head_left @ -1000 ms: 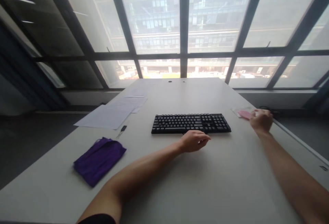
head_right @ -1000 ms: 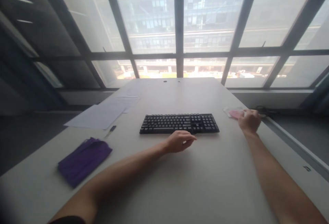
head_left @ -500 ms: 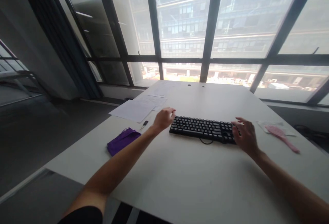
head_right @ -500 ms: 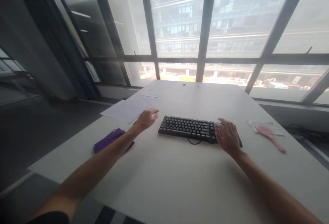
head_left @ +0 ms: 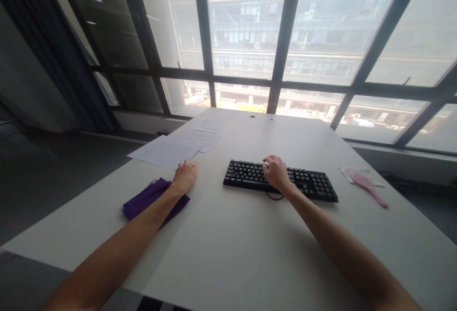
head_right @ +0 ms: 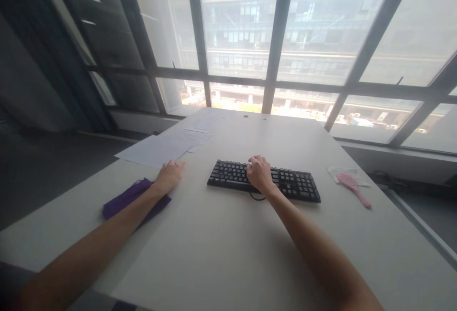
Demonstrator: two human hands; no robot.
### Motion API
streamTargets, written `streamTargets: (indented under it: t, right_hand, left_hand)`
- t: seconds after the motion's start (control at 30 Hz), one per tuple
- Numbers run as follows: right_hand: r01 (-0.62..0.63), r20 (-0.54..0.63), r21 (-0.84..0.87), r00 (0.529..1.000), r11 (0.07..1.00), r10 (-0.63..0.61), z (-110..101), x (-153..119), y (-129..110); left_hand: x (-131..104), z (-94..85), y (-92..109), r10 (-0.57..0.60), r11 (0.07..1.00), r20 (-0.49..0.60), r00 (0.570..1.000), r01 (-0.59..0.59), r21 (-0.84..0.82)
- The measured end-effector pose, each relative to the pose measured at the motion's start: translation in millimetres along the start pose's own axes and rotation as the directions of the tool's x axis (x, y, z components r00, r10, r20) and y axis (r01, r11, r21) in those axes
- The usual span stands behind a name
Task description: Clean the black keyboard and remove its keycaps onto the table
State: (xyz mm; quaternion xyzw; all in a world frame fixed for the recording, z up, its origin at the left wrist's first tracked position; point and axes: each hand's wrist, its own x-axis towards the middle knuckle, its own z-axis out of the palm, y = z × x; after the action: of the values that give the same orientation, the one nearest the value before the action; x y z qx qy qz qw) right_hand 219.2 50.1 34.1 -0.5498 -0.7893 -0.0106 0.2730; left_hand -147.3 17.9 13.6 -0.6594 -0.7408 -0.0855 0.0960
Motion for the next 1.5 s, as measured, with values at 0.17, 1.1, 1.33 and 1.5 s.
streamTargets:
  t: [0.17,1.1,1.33,1.5]
  right_hand:
    - [-0.028,0.156,-0.108,0.987,0.994,0.045,17.1,6.7,-10.7]
    - [0.098,0.261,0.081,0.958,0.992,-0.116,-20.8,-47.9,-5.7]
    - [0.268,0.097,0.385,0.940,0.883,-0.328,-21.2,-34.4,-33.5]
    - [0.367,0.065,0.555,0.876,0.746,-0.479,-7.5,-30.6,-58.3]
  left_hand:
    - [5.6,2.1,-1.0,0.067,0.997,0.008,0.998,-0.067,-0.048]
    - [-49.2,-40.7,90.0,0.208,0.284,0.051,0.977,-0.010,-0.959]
    - [-42.5,-46.2,118.7,0.217,-0.377,0.271,0.938,0.337,-0.863]
    - [-42.6,-32.0,125.5,0.260,-0.495,0.256,0.931,0.357,-0.792]
